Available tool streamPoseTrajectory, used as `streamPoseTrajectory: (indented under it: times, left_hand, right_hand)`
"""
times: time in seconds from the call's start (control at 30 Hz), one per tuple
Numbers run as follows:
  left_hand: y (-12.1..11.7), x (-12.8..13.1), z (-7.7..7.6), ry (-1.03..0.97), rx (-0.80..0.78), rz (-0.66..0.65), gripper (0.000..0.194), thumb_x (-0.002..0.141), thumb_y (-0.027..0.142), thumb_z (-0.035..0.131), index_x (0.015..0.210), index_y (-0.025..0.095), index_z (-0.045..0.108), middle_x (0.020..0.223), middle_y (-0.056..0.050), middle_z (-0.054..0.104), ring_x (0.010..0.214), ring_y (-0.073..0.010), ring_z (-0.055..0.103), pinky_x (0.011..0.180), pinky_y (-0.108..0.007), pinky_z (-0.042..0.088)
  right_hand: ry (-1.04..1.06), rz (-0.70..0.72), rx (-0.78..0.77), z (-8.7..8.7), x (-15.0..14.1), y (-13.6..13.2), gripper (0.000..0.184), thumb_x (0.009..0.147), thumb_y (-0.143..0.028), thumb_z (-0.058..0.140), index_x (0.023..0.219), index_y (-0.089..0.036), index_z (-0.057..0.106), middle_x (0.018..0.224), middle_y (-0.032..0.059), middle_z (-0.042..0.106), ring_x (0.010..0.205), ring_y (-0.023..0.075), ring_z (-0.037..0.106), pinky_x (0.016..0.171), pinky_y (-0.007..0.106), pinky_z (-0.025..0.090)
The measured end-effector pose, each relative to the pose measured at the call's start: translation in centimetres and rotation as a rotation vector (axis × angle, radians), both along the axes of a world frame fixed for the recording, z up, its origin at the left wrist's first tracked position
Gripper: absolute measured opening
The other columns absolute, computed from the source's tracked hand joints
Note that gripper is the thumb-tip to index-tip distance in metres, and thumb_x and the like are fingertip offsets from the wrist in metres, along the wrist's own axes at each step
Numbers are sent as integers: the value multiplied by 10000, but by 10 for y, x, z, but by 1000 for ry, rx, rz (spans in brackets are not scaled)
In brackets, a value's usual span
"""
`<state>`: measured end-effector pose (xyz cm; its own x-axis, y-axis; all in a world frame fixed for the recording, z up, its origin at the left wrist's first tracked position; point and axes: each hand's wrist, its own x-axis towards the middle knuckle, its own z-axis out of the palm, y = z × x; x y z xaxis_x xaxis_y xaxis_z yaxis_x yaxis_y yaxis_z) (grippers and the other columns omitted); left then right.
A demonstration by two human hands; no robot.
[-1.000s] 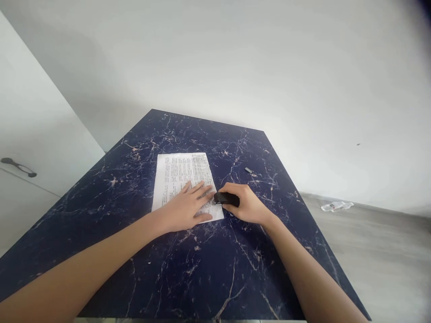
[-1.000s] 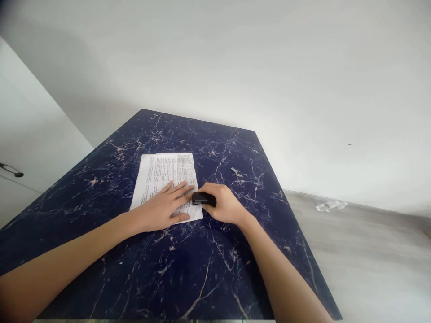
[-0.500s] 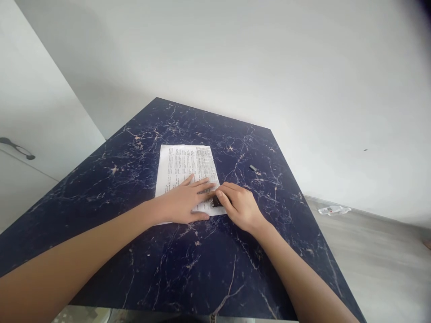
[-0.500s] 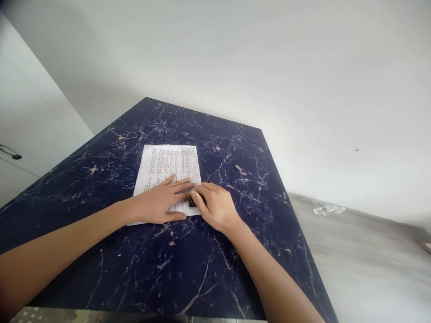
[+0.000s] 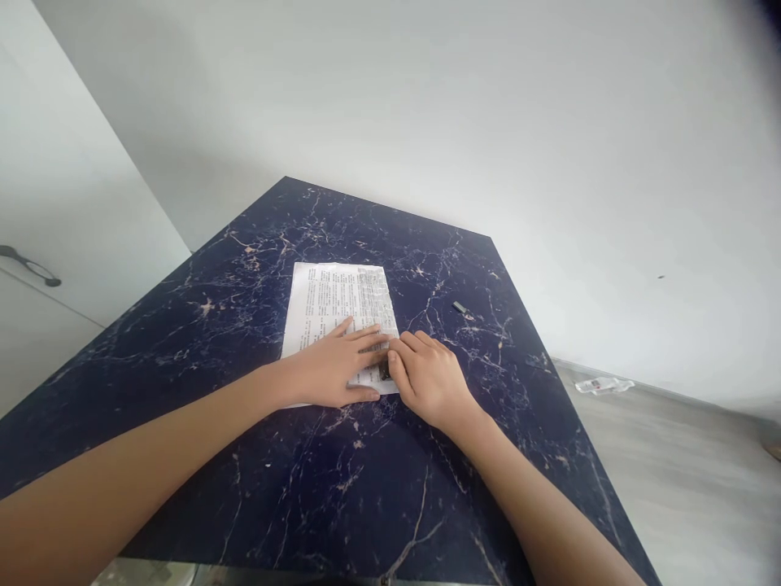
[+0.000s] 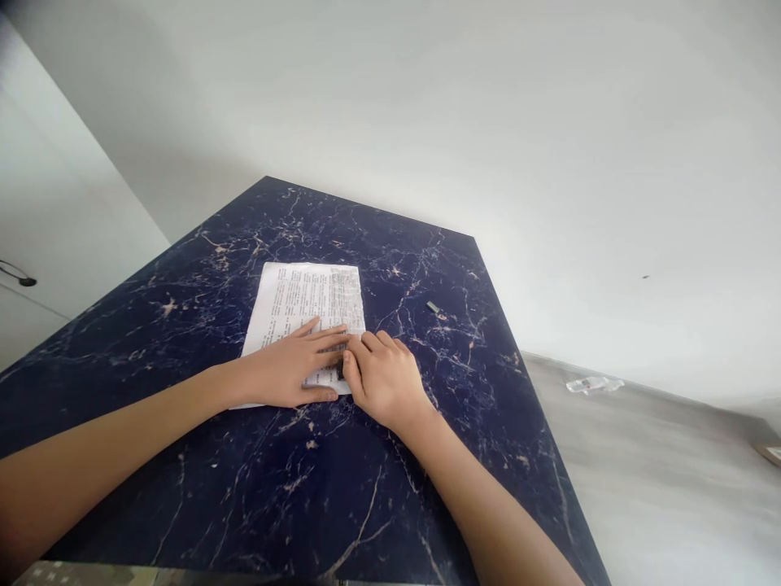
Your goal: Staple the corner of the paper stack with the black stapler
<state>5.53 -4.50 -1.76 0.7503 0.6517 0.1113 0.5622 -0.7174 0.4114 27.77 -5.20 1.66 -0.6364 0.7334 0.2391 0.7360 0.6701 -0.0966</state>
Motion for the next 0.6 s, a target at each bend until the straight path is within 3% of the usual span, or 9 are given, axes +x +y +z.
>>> streamPoseTrajectory:
  times: [0.2,0.3,0.43,0.6]
  left_hand:
    - [-1,1,-1,-7,11,-1,699,945,643,498,1548,307,386,1633,-61,342,1532,-308,239,1252,-543,18]
    - [-1,0,-1,-26,18,10,680,936,650,512,1514,299,445,1621,-61,368,1525,-310,257,1255,-532,39]
    - [0,-1,1,0,10,6,674,941,652,500,1528,331,420,1642,-35,327,1529,-307,249,1255,-530,22]
    - [0,-1,7,68,-41,-2,743,946,692,439,1581,327,317,1670,-33,250,1543,-310,198,1250,-536,-18]
  right_hand:
    - [-189,-136,146,-8,-19,-11,310,1030,-285,366,1015,-144,641,915,123,615,844,247,509,721,370,331]
    - [-207,-168,141,-9,-24,-12,311,1027,-288,374,994,-134,641,916,139,613,864,265,522,727,380,342]
    - [-85,-15,-68,6,-4,-4,305,1064,-374,370,1039,-181,604,955,91,642,887,232,560,738,338,377]
    - [-41,167,-331,24,42,17,220,995,-425,558,1054,-213,566,995,60,639,867,205,583,699,299,394]
